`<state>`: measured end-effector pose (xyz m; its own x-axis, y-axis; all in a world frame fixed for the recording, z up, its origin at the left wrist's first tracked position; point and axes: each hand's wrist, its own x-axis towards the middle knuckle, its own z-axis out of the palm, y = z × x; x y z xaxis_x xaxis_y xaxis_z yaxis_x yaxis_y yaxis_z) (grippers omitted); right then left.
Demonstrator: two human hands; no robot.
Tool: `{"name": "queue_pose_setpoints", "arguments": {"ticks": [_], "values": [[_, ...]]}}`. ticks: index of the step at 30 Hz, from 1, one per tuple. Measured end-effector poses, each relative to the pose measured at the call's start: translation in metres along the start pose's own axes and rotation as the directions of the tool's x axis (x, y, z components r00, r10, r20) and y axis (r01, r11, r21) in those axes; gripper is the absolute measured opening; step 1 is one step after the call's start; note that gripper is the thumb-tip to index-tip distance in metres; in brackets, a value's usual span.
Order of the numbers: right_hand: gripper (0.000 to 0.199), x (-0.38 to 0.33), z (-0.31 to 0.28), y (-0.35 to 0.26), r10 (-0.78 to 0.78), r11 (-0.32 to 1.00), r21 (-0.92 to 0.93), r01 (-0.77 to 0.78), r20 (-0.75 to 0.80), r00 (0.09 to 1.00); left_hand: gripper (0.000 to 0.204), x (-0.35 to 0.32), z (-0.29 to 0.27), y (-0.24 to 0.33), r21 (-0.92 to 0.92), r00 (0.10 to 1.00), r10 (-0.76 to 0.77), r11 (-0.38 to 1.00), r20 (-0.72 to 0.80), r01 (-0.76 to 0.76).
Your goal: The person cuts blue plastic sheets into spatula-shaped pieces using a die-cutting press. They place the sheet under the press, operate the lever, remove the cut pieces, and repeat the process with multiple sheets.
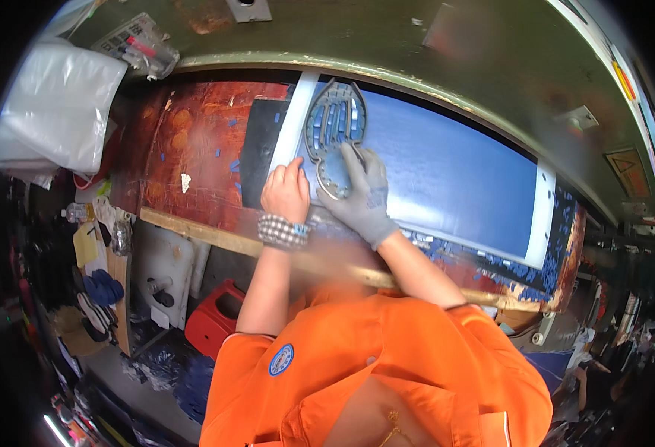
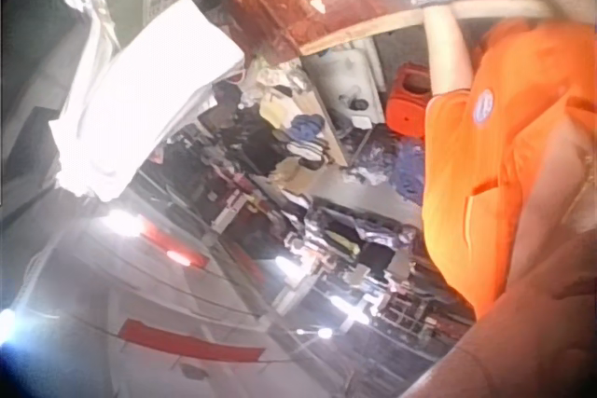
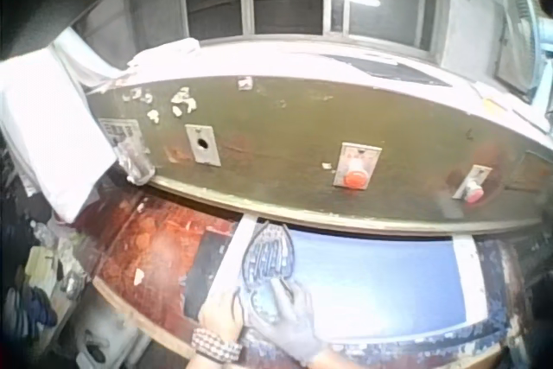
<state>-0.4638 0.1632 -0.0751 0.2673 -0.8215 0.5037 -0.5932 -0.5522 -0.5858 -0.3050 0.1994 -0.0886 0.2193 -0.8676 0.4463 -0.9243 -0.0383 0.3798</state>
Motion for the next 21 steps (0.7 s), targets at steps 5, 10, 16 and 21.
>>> {"name": "queue_pose_setpoints", "arguments": {"ticks": [5, 10, 16, 21], "values": [[0.093, -0.039, -0.042, -0.009, 0.281, 0.852, 0.428, -0.303, 0.115, 0.953, 0.02, -0.04, -0.037, 0.004, 0.028, 0.993, -0.011, 1.0, 0.117, 0.008], [0.098, -0.051, -0.064, -0.005, 0.414, 0.594, 0.647, -0.478, 0.263, 0.871, 0.024, -0.02, -0.046, 0.029, -0.263, 0.987, -0.057, 0.96, 0.149, 0.095], [0.098, -0.057, -0.07, -0.005, 0.444, 0.446, 0.744, -0.498, 0.299, 0.845, 0.025, -0.002, -0.013, 0.063, -0.561, 0.994, -0.068, 0.821, 0.084, 0.103], [0.096, -0.045, -0.079, 0.003, 0.512, 0.152, 0.868, -0.472, 0.339, 0.789, 0.018, -0.014, -0.017, 0.031, -0.062, 0.998, 0.006, 0.998, 0.059, -0.003]]}}
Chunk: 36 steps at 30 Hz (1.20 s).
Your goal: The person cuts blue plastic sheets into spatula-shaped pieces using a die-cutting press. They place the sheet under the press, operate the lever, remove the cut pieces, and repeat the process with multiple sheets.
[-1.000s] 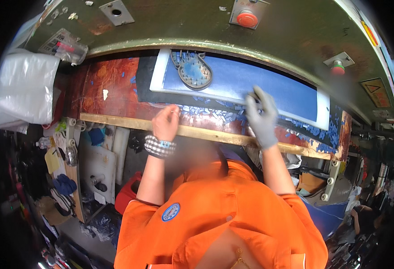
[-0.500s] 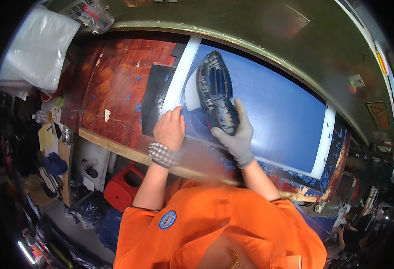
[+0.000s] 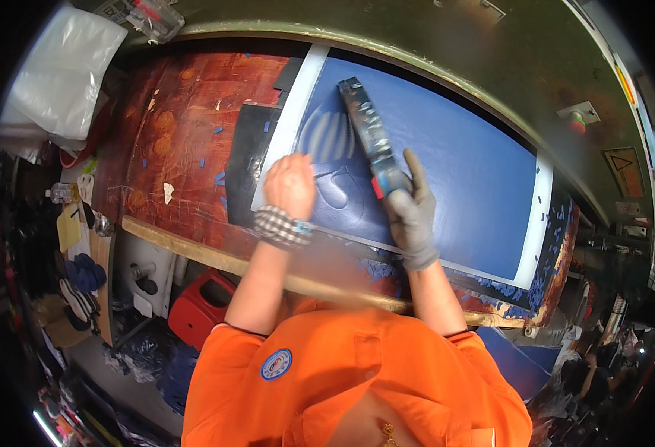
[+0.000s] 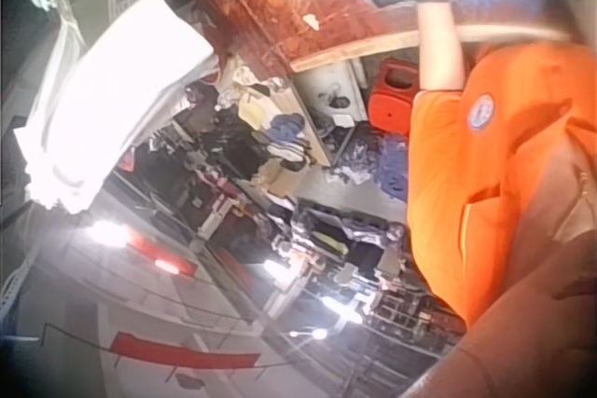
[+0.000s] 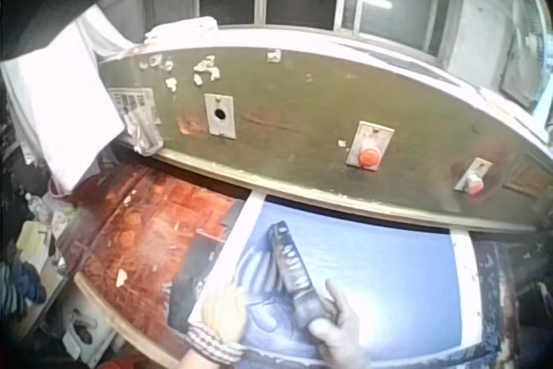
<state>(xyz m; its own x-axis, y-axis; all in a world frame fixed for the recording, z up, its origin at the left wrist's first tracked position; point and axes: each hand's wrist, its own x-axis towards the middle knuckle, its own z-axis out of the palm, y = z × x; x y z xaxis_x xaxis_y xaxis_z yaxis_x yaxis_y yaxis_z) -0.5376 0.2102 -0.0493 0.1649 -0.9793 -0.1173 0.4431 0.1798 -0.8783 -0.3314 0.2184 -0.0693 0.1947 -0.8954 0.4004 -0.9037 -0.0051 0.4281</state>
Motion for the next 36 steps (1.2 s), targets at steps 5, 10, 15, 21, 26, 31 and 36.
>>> {"name": "queue_pose_setpoints", "arguments": {"ticks": [5, 10, 15, 21, 26, 31, 36], "values": [[0.092, -0.006, -0.018, -0.027, -0.147, 0.942, -0.312, 0.122, -0.059, 0.987, 0.017, -0.013, 0.0, -0.029, -0.061, 0.999, 0.03, 0.998, 0.013, -0.029], [0.094, -0.029, -0.039, -0.017, -0.373, 0.214, -0.882, 0.42, 0.323, 0.87, 0.041, -0.017, 0.006, -0.03, -0.126, 0.999, -0.033, 0.992, -0.012, 0.031], [0.097, -0.025, -0.042, 0.015, -0.447, 0.134, -0.882, 0.452, 0.354, 0.822, 0.036, -0.015, 0.01, -0.034, -0.132, 0.998, -0.007, 0.991, -0.056, 0.0], [0.101, -0.028, -0.048, 0.012, -0.422, 0.117, -0.873, 0.474, 0.388, 0.819, 0.02, -0.017, 0.015, -0.039, -0.151, 0.985, 0.035, 0.987, -0.168, -0.06], [0.096, -0.055, -0.08, -0.016, -0.581, 0.357, -0.853, 0.381, 0.116, 0.805, 0.019, -0.027, -0.003, -0.034, -0.111, 0.977, 0.127, 0.983, -0.17, -0.147], [0.093, -0.082, -0.15, -0.124, -0.894, 0.135, -0.99, 0.047, -0.101, 0.436, 0.017, -0.105, -0.026, -0.012, -0.062, 0.975, 0.213, 0.974, -0.062, -0.217], [0.118, -0.091, -0.158, -0.144, -0.927, -0.096, -0.994, -0.054, 0.07, 0.369, 0.01, -0.147, -0.022, -0.005, -0.165, 0.988, 0.131, 0.98, 0.079, -0.116]]}}
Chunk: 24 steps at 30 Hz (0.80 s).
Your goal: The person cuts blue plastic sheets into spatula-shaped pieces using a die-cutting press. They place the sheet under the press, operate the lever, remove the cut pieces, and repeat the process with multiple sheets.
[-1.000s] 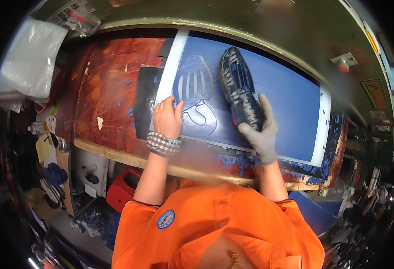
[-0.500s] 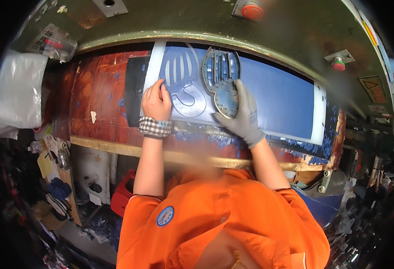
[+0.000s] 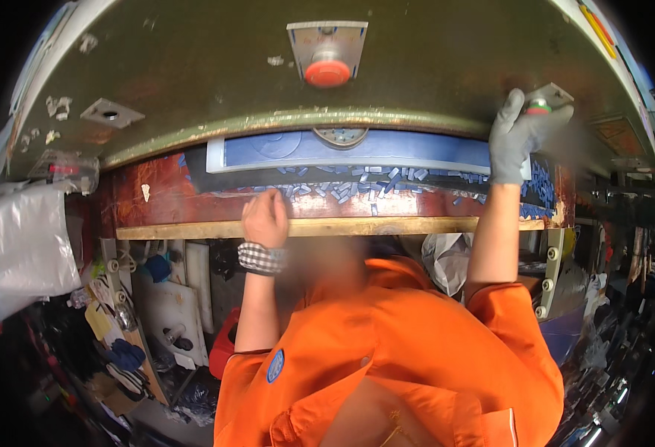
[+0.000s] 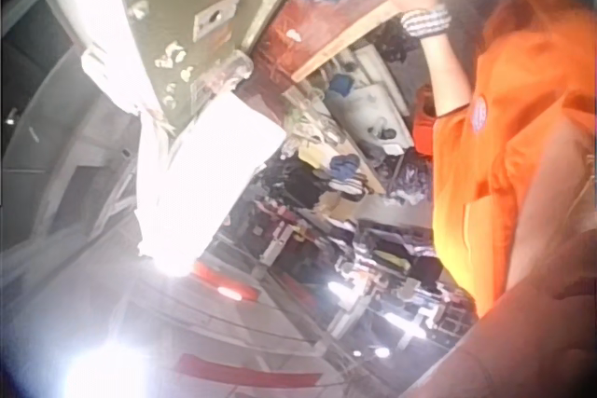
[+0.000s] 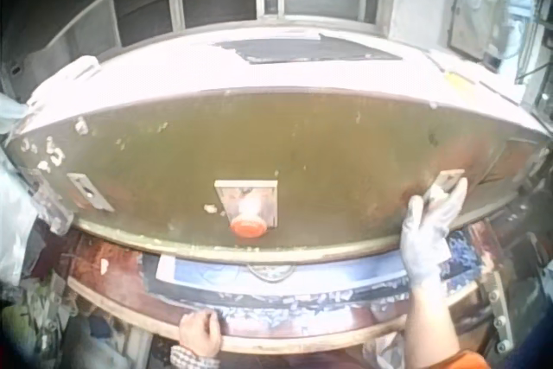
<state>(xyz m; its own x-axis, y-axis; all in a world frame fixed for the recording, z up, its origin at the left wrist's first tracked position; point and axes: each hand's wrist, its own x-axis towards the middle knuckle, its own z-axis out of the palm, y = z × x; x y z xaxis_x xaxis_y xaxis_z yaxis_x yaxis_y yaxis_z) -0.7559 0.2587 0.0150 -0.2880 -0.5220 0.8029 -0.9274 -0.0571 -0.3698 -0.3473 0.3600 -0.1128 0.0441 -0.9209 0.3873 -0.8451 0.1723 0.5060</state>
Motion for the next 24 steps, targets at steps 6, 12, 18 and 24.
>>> {"name": "queue_pose_setpoints", "arguments": {"ticks": [6, 12, 18, 24], "values": [[0.119, -0.034, -0.014, 0.0, 0.129, 0.991, 0.028, -0.128, -0.033, 0.991, 0.007, 0.006, 0.005, -0.005, 0.02, 0.987, 0.105, 0.994, -0.118, -0.103], [0.084, -0.103, -0.049, -0.024, 0.217, 0.918, 0.275, -0.287, 0.259, 0.941, 0.008, 0.0, -0.001, 0.0, 0.006, 0.999, -0.021, 1.0, -0.041, 0.021], [0.019, -0.197, -0.083, -0.04, -0.119, 0.915, 0.378, -0.14, 0.587, 0.801, 0.016, -0.011, 0.002, -0.007, -0.02, 0.997, 0.007, 1.0, -0.073, -0.009], [0.017, -0.206, -0.107, -0.041, -0.107, 0.935, 0.311, -0.169, 0.705, 0.701, 0.016, -0.057, -0.014, -0.004, 0.0, 0.998, 0.008, 1.0, -0.058, -0.008]]}}
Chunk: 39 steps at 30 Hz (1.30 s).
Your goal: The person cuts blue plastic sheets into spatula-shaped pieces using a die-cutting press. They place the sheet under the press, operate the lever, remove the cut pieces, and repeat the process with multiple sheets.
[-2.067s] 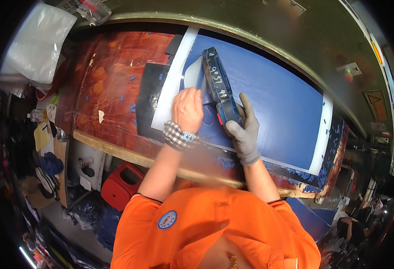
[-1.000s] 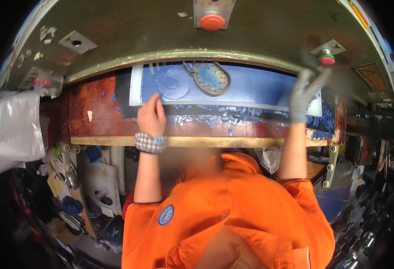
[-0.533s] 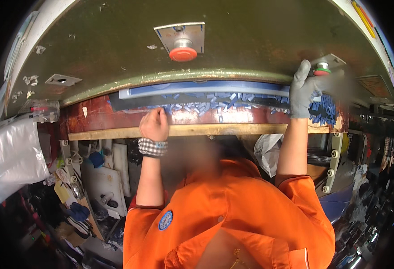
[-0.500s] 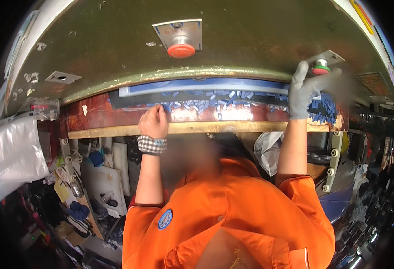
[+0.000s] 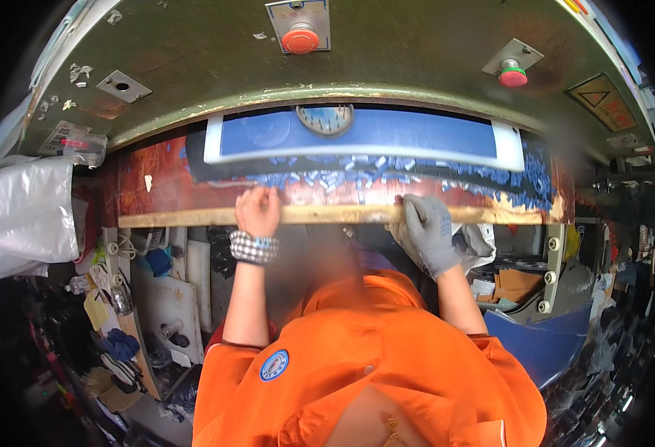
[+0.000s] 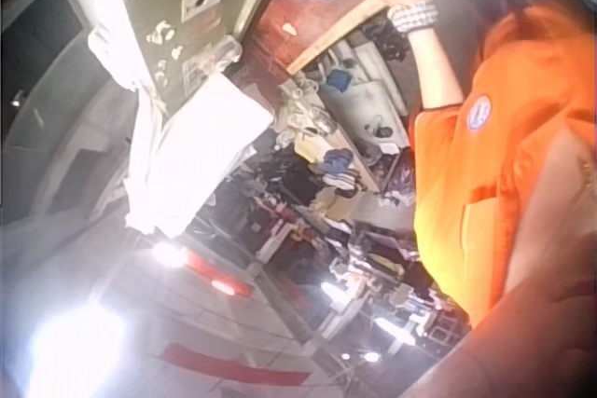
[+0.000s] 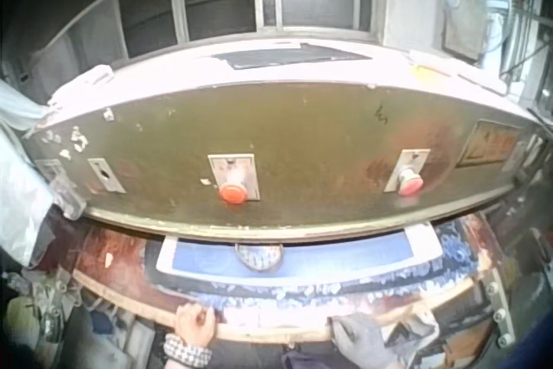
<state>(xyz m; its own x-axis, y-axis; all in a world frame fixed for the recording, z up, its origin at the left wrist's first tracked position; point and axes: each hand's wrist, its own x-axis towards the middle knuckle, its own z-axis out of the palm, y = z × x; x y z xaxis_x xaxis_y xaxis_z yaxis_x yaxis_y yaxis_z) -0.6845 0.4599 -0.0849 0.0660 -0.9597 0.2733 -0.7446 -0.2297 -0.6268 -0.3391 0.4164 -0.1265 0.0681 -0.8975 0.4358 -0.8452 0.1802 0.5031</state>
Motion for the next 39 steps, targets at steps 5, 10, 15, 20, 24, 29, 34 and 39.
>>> {"name": "queue_pose_setpoints", "arguments": {"ticks": [5, 10, 15, 20, 24, 29, 34, 39], "values": [[0.038, 0.021, 0.018, -0.035, -0.057, 0.992, 0.093, 0.086, -0.283, 0.957, 0.009, -0.041, -0.034, 0.016, -0.027, 0.992, -0.089, 0.995, 0.094, 0.092], [0.087, 0.046, 0.077, -0.091, -0.271, 0.963, -0.028, 0.27, -0.106, 0.957, 0.021, -0.027, -0.044, 0.028, -0.038, 0.998, 0.002, 0.999, -0.055, -0.004], [0.09, -0.003, 0.074, -0.1, -0.172, 0.953, 0.235, 0.193, -0.105, 0.979, 0.025, -0.047, -0.07, 0.044, 0.124, 0.998, 0.004, 0.992, 0.06, -0.012], [0.096, -0.03, 0.046, -0.085, 0.227, 0.552, 0.789, -0.268, 0.167, 0.959, 0.017, -0.046, -0.083, 0.057, 0.001, 0.957, -0.173, 0.984, 0.235, 0.178], [0.097, -0.028, 0.041, -0.082, 0.243, 0.516, 0.807, -0.288, 0.185, 0.952, 0.021, -0.015, -0.043, 0.088, -0.3, 0.975, -0.122, 0.938, 0.185, 0.174], [0.095, -0.026, 0.039, -0.083, 0.302, 0.321, 0.889, -0.325, 0.229, 0.925, 0.024, -0.014, -0.011, 0.092, -0.229, 1.0, -0.029, 0.973, 0.005, 0.029], [0.094, -0.031, 0.005, -0.077, 0.359, 0.184, 0.962, -0.201, 0.124, 0.925, 0.024, -0.038, -0.031, 0.061, 0.088, 0.993, -0.004, 0.996, 0.117, -0.007], [0.099, -0.042, -0.011, -0.057, -0.088, 0.992, 0.082, 0.094, -0.065, 0.994, 0.049, -0.039, -0.04, 0.053, -0.179, 0.977, -0.073, 0.978, 0.202, 0.11]]}}
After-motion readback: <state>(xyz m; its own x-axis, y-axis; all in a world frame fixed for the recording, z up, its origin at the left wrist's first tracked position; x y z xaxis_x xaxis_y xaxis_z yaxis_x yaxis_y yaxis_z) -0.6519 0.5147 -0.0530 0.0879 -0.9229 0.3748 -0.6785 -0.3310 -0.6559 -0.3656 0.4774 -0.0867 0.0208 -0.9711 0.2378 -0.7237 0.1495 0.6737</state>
